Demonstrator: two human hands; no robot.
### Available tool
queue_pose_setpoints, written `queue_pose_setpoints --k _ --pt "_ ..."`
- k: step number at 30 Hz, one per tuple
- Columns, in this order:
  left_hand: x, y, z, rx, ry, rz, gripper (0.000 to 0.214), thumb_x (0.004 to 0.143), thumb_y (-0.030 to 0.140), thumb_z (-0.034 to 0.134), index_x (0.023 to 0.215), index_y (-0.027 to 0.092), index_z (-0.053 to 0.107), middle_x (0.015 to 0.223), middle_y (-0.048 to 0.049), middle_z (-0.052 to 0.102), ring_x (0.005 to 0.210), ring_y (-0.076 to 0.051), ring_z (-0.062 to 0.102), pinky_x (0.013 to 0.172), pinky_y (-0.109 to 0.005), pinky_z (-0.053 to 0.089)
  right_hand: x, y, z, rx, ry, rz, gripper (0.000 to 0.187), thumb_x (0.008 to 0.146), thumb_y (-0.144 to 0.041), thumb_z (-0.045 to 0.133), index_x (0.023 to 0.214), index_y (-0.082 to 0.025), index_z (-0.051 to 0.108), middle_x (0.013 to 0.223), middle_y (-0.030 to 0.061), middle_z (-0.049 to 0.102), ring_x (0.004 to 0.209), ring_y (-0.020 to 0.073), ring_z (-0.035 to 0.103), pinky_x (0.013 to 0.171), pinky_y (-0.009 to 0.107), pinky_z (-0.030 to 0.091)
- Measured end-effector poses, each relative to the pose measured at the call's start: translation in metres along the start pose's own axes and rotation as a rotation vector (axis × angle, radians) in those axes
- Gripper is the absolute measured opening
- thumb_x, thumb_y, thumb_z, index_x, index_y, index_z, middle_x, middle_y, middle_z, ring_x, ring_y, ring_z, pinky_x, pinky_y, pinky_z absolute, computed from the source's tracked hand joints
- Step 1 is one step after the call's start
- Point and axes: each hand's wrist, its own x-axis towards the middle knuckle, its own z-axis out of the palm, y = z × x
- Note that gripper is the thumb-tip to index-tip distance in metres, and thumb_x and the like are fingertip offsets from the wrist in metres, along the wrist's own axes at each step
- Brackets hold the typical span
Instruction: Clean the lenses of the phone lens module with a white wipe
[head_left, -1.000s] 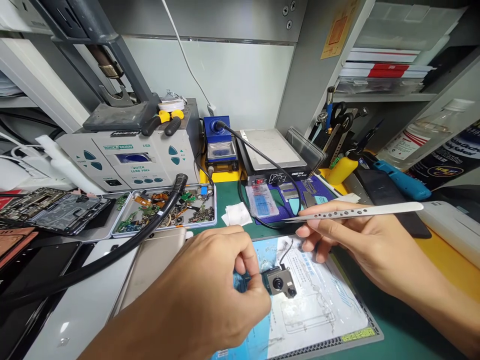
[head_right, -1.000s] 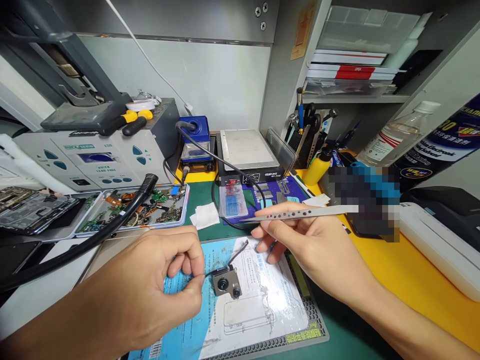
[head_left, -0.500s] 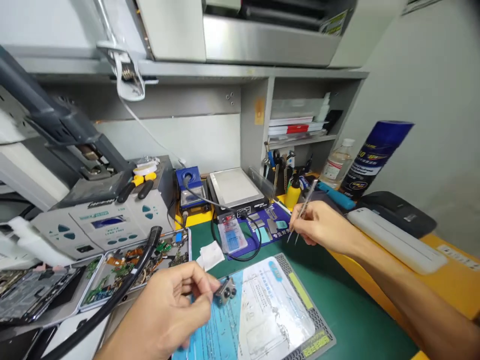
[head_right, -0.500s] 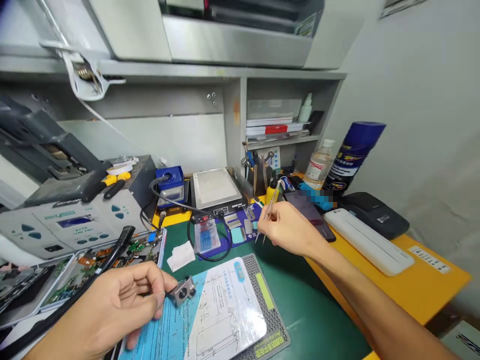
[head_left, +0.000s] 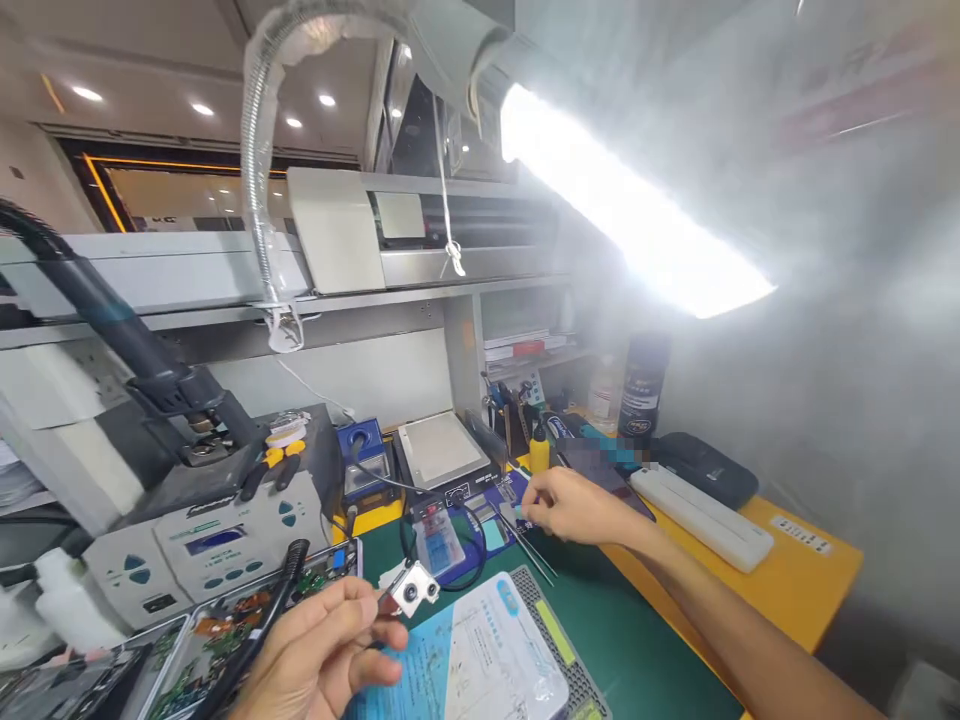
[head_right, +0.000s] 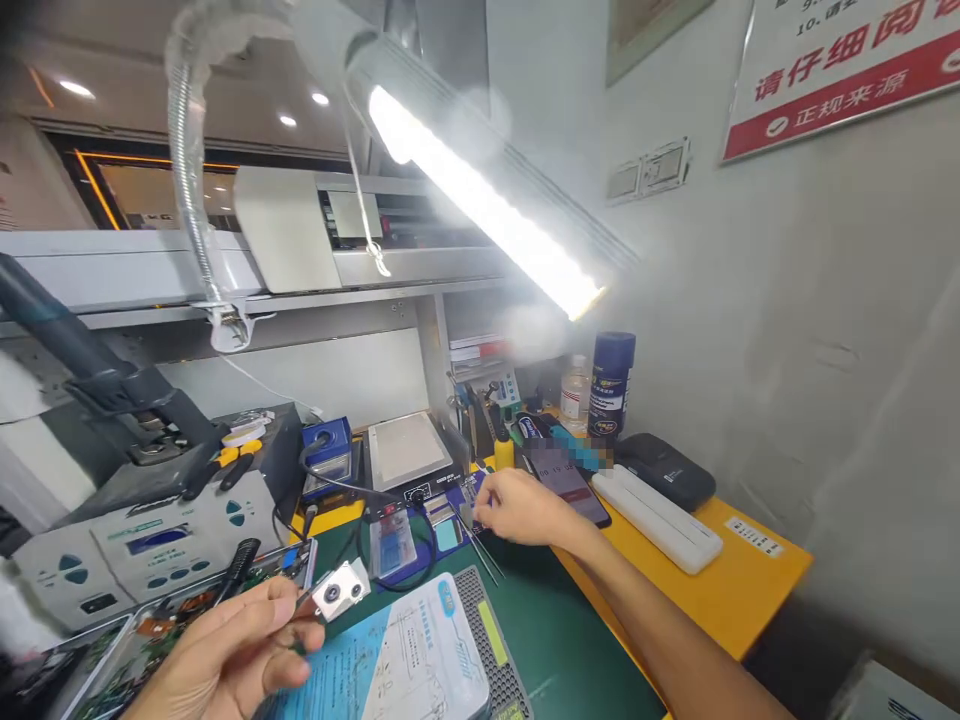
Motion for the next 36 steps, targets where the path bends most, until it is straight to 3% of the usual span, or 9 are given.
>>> queue_pose_setpoints --k 2,5,8,10,13,17,23,29,36 --pt "-0.006 -0.001 0.012 -0.041 0.001 0.048 0.021 0.062 0.019 0.084 0.069 0.011 0.066 0.066 -0.004 0.067 0.063 -0.017 0.066 0.053 -0.025 0.06 -0.006 -0.015 0.013 0.13 -0.035 -0.12 0.028 0.097 -0.034 0.057 0.117 -0.016 0.06 0.11 0.0066 0.066 0.087 0.0198 0.067 0.074 0.037 0.058" --pt "-0.01 -0.005 0.024 -0.104 0.006 0.099 0.021 0.061 0.02 0.084 0.066 0.011 0.066 0.066 -0.0051 0.068 0.062 -0.017 0.066 0.053 -0.025 0.061 -0.011 -0.039 0.042 0.305 -0.218 -0.244 0.027 0.098 -0.034 0.057 0.117 -0.015 0.06 0.097 0.0042 0.068 0.073 0.0154 0.067 0.062 0.03 0.057" --pt "-0.01 -0.009 0.027 -0.164 0.019 0.146 0.022 0.06 0.02 0.083 0.062 0.011 0.064 0.063 -0.0069 0.069 0.059 -0.016 0.066 0.052 -0.025 0.061 -0.011 -0.057 0.064 0.419 -0.366 -0.305 0.019 0.095 -0.029 0.061 0.106 -0.013 0.064 0.091 0.0028 0.069 0.066 0.0125 0.066 0.052 0.023 0.053" --pt "-0.009 -0.01 0.025 -0.204 0.026 0.181 0.021 0.061 0.02 0.082 0.064 0.011 0.064 0.063 -0.0063 0.07 0.061 -0.016 0.066 0.053 -0.024 0.061 -0.01 -0.064 0.071 0.488 -0.383 -0.335 0.016 0.095 -0.027 0.061 0.1 -0.013 0.066 0.091 0.0032 0.069 0.065 0.0116 0.065 0.049 0.02 0.05" --pt "-0.008 -0.012 0.021 -0.256 0.055 0.213 0.018 0.062 0.016 0.081 0.067 0.012 0.064 0.065 -0.0047 0.071 0.063 -0.016 0.068 0.054 -0.024 0.061 -0.01 -0.068 0.076 0.587 -0.313 -0.375 0.02 0.088 -0.025 0.068 0.105 -0.013 0.065 0.092 0.0039 0.07 0.065 0.0121 0.066 0.047 0.02 0.049" --pt "-0.008 -0.015 0.019 -0.295 0.089 0.22 0.016 0.064 0.012 0.079 0.067 0.013 0.063 0.071 -0.0044 0.072 0.064 -0.016 0.07 0.054 -0.025 0.062 -0.016 -0.071 0.09 0.644 -0.099 -0.443 0.042 0.072 -0.026 0.081 0.108 -0.014 0.064 0.082 0.0005 0.069 0.061 0.012 0.064 0.047 0.02 0.047" --pt "-0.011 -0.018 0.02 -0.284 0.039 0.238 0.024 0.059 0.021 0.085 0.064 0.014 0.062 0.071 -0.0043 0.071 0.067 -0.017 0.068 0.051 -0.025 0.06 -0.022 -0.074 0.107 0.553 0.134 -0.481 0.031 0.078 -0.036 0.077 0.097 -0.013 0.07 0.066 -0.001 0.065 0.054 0.0101 0.055 0.049 0.022 0.046" --pt "-0.017 -0.013 0.02 -0.225 -0.085 0.203 0.02 0.065 0.029 0.078 0.071 0.013 0.068 0.068 -0.0048 0.067 0.065 -0.018 0.063 0.048 -0.028 0.058 -0.025 -0.069 0.104 0.475 0.137 -0.492 0.028 0.082 -0.038 0.072 0.095 -0.014 0.071 0.069 0.0024 0.068 0.059 0.013 0.058 0.054 0.025 0.048" --pt "-0.01 -0.01 0.008 0.041 -0.166 0.194 0.03 0.075 0.037 0.075 0.081 0.008 0.072 0.074 -0.0055 0.065 0.066 -0.016 0.06 0.05 -0.025 0.054 -0.024 -0.063 0.105 0.381 0.123 -0.523 0.022 0.083 -0.035 0.071 0.095 -0.016 0.072 0.07 0.001 0.068 0.059 0.013 0.058 0.055 0.025 0.049"
